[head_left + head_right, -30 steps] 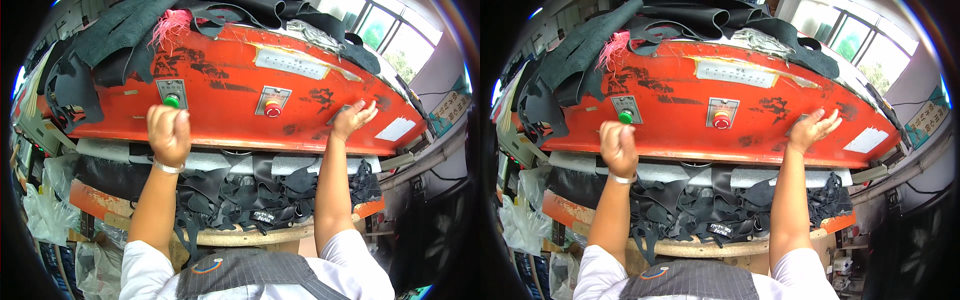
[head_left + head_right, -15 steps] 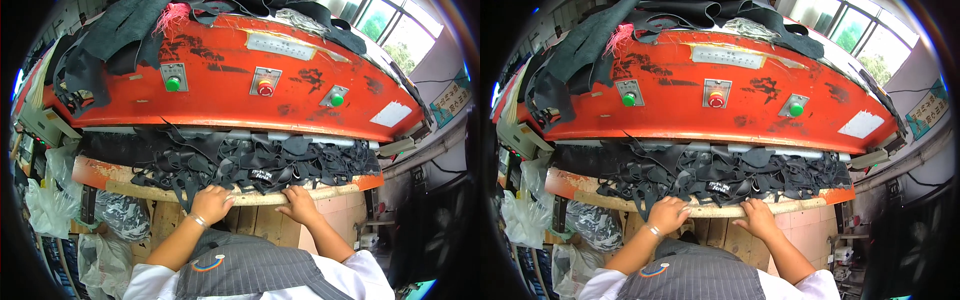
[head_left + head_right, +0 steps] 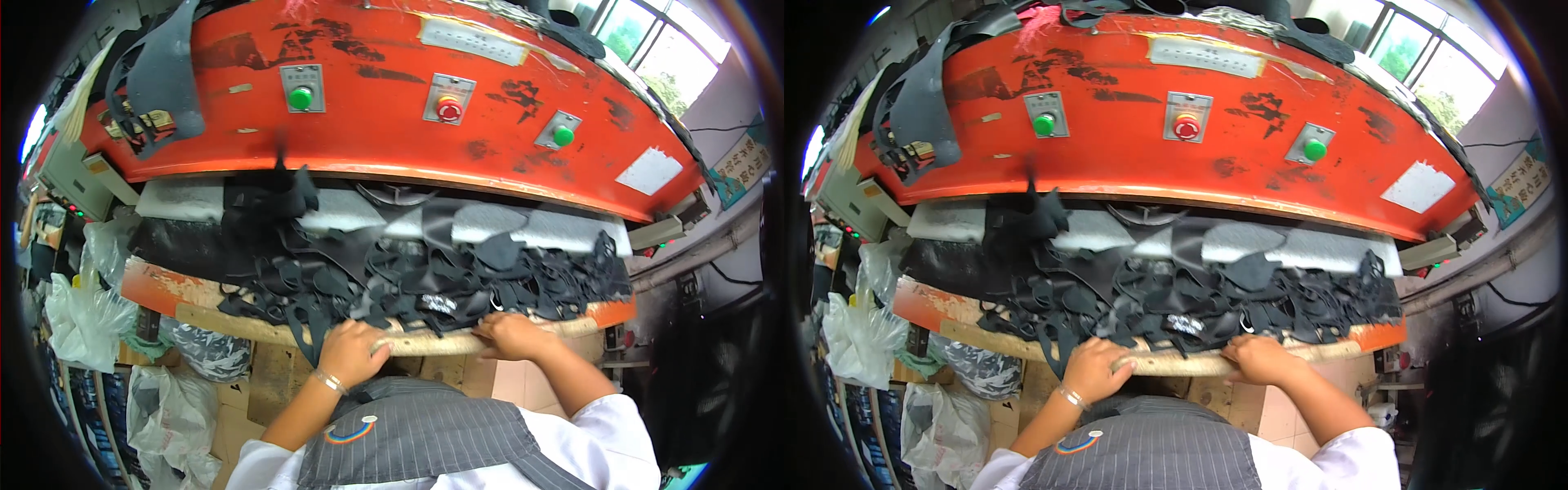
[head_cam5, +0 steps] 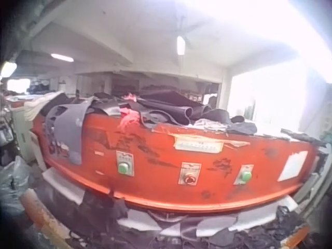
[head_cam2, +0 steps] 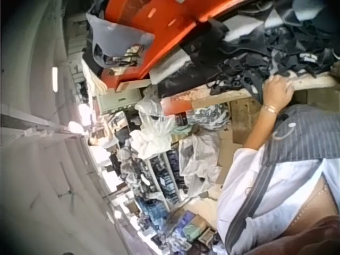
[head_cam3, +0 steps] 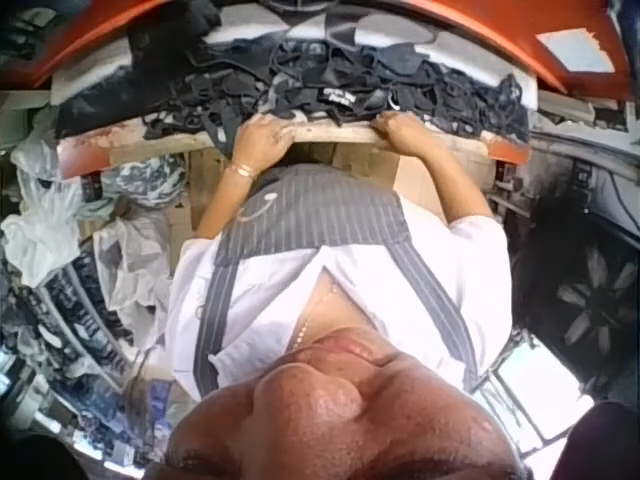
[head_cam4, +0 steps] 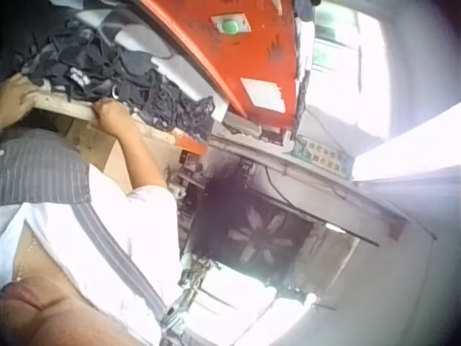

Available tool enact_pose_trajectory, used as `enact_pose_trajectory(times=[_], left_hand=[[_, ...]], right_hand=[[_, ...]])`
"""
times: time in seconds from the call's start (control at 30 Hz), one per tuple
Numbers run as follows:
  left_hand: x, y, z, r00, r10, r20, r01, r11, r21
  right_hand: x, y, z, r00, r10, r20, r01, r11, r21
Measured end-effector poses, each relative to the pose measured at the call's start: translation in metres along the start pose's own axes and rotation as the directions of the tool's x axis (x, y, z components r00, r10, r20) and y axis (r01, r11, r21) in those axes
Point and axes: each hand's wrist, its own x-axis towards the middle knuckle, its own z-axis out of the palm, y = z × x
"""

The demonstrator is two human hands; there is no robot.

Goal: Using a die-cutting machine to cut shapes from leather sheets.

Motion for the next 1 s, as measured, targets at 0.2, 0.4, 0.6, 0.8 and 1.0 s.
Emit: enact_pose_trajectory(times=[0.2,0.4,0.6,0.8,1.0], left_hand=[[0.08,-0.075,-0.076,0.805,-0.115,-0.582,0.147,0.989,0.008],[0.124,-0.174,-0.116,0.645,-0.708,-0.287,0.762,0.627,0.164],[0.134,-0.171,-0.116,0.747,-0.585,-0.316,0.661,0.703,0.262],[0.165,-0.177,-0.185,0.9,-0.306,-0.311,0.424,0.781,0.459],[0.251,-0.192,-0.232,0.955,-0.283,0.09,0.155,0.733,0.662]], right_hand=[[0.081,0.038,-0.093,0.993,-0.116,-0.01,0.116,0.974,0.193],[0.149,0.046,-0.114,0.91,-0.359,-0.207,0.383,0.919,0.09],[0.141,0.076,-0.108,0.905,-0.363,-0.223,0.394,0.913,0.109],[0.12,0.085,-0.095,0.939,-0.27,-0.212,0.308,0.936,0.17],[0.096,0.067,-0.079,0.977,-0.056,-0.208,0.099,0.974,0.202]])
